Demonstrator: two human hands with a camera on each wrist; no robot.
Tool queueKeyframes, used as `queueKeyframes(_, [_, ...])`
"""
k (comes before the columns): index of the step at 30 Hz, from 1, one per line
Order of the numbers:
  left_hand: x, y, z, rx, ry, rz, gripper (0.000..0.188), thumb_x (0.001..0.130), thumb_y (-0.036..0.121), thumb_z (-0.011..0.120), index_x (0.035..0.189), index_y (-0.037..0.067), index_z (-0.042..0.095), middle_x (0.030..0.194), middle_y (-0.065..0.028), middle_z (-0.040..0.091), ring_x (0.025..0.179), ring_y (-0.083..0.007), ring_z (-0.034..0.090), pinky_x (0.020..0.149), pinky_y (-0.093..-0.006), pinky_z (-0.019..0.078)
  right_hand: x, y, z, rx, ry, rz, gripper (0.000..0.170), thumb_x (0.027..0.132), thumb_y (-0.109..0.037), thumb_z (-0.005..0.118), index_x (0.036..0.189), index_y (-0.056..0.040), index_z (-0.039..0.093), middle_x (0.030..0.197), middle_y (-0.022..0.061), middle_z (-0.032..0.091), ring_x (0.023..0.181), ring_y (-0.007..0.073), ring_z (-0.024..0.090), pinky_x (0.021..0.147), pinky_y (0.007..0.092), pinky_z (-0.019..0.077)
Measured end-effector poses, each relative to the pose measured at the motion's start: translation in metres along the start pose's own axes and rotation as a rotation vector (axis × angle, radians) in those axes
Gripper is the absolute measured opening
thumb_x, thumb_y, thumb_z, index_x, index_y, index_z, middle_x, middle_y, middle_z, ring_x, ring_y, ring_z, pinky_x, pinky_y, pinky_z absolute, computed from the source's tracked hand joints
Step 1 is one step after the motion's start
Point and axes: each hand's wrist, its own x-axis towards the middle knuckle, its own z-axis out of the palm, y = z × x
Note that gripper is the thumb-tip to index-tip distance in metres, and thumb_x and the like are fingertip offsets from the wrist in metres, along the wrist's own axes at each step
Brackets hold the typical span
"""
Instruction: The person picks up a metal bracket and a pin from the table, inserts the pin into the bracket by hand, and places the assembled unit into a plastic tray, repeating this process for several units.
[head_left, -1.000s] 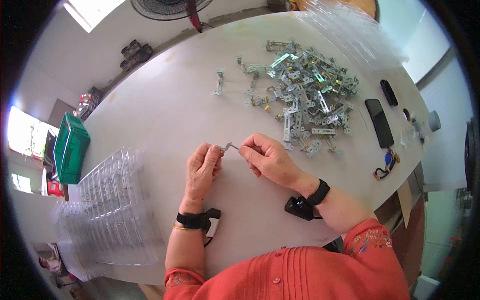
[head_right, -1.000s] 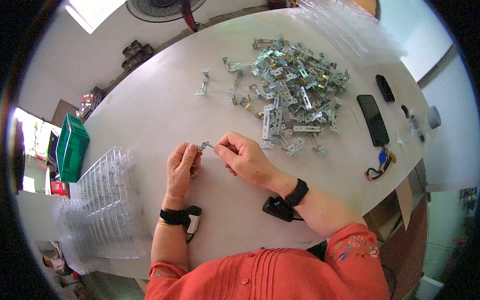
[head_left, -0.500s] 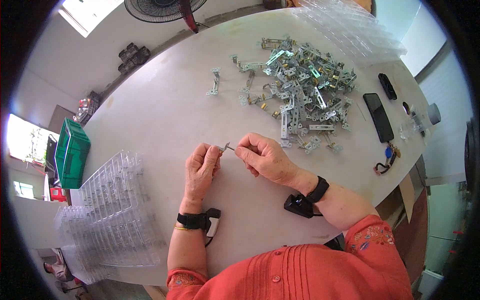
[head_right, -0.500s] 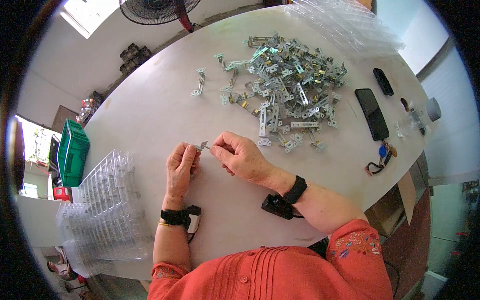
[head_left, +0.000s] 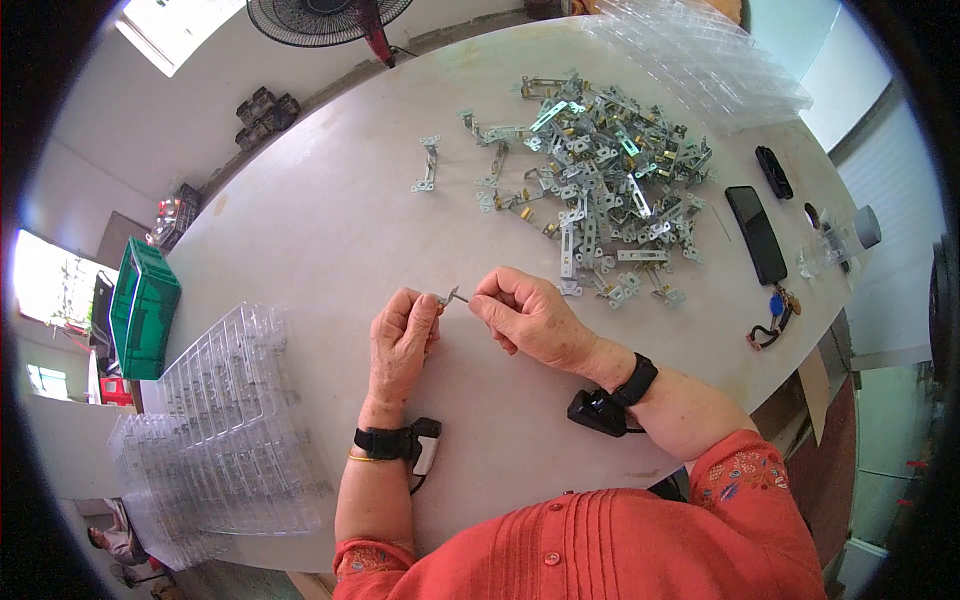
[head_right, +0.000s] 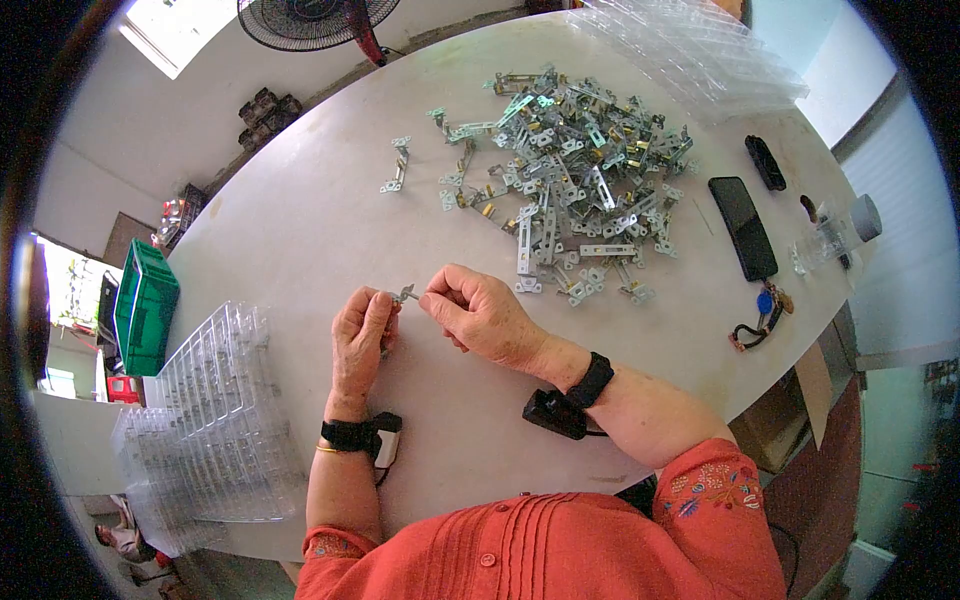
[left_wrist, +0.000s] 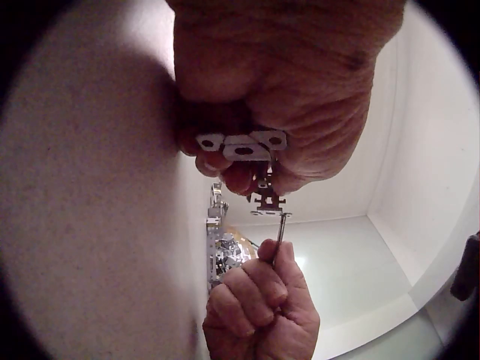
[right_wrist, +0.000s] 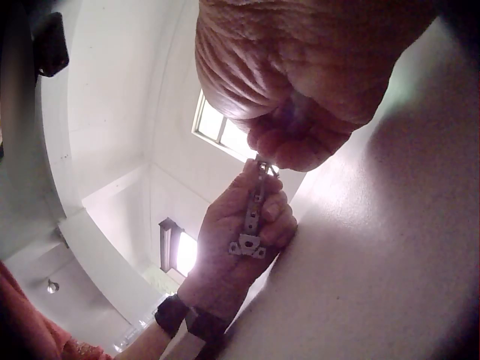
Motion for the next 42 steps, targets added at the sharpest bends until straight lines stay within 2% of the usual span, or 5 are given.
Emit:
queueKeyframes(21, [-0.001, 0.005, 0.005, -0.063, 0.012, -0.034, 0.029, 0.103, 0.029, 0.054, 0.085, 0.006, 0.059, 0.070, 0.0046, 0.051, 0.060, -0.0047, 0.043, 0.052, -0.0209, 0.0361, -0.001, 0.001, 0.002, 0.122, -0.006, -0.032, 0.013, 0.099, -0.017, 0.059, 0.093, -0.0049, 0.058, 0.066, -0.0033, 0.052, 0.054, 0.0038, 0.047, 0.046, 0.0216, 0.0387])
queueKeyframes(28, [0.000, 0.000, 0.002, -0.003, -0.001, -0.022, 0.028, 0.103, 0.029, 0.055, 0.087, 0.006, 0.060, 0.071, 0.0040, 0.052, 0.060, -0.0043, 0.044, 0.051, -0.0204, 0.0359, -0.001, 0.000, 0.002, 0.099, 0.009, -0.017, 0.014, 0.099, -0.017, 0.059, 0.093, -0.0048, 0.057, 0.066, -0.0036, 0.053, 0.053, 0.0036, 0.047, 0.045, 0.0220, 0.0386])
queueKeyframes(35, [-0.002, 0.003, 0.007, 0.181, -0.025, -0.001, 0.026, 0.101, 0.026, 0.059, 0.085, 0.006, 0.060, 0.067, 0.0055, 0.051, 0.060, -0.0033, 0.045, 0.051, -0.0204, 0.0354, 0.000, 0.002, 0.002, 0.080, 0.023, -0.024, 0.015, 0.099, -0.018, 0.060, 0.101, -0.0044, 0.054, 0.066, -0.0012, 0.056, 0.054, 0.0052, 0.049, 0.046, 0.0225, 0.0416])
queueKeyframes(39, [-0.002, 0.006, 0.009, 0.166, -0.004, 0.008, 0.026, 0.100, 0.026, 0.061, 0.084, 0.006, 0.060, 0.066, 0.0058, 0.051, 0.061, -0.0035, 0.046, 0.052, -0.0210, 0.0363, -0.001, -0.003, 0.002, 0.083, -0.024, -0.011, 0.018, 0.099, -0.019, 0.060, 0.106, -0.0043, 0.053, 0.067, -0.0011, 0.056, 0.054, 0.0058, 0.051, 0.047, 0.0229, 0.0428])
queueKeyframes(42, [-0.002, 0.007, 0.010, 0.263, 0.011, 0.051, 0.025, 0.098, 0.025, 0.062, 0.084, 0.005, 0.060, 0.067, 0.0058, 0.052, 0.063, -0.0041, 0.045, 0.054, -0.0219, 0.0374, -0.001, 0.000, 0.003, 0.009, -0.007, -0.006, 0.016, 0.099, -0.019, 0.059, 0.104, -0.0042, 0.056, 0.067, -0.0017, 0.056, 0.056, 0.0057, 0.052, 0.048, 0.0232, 0.0428])
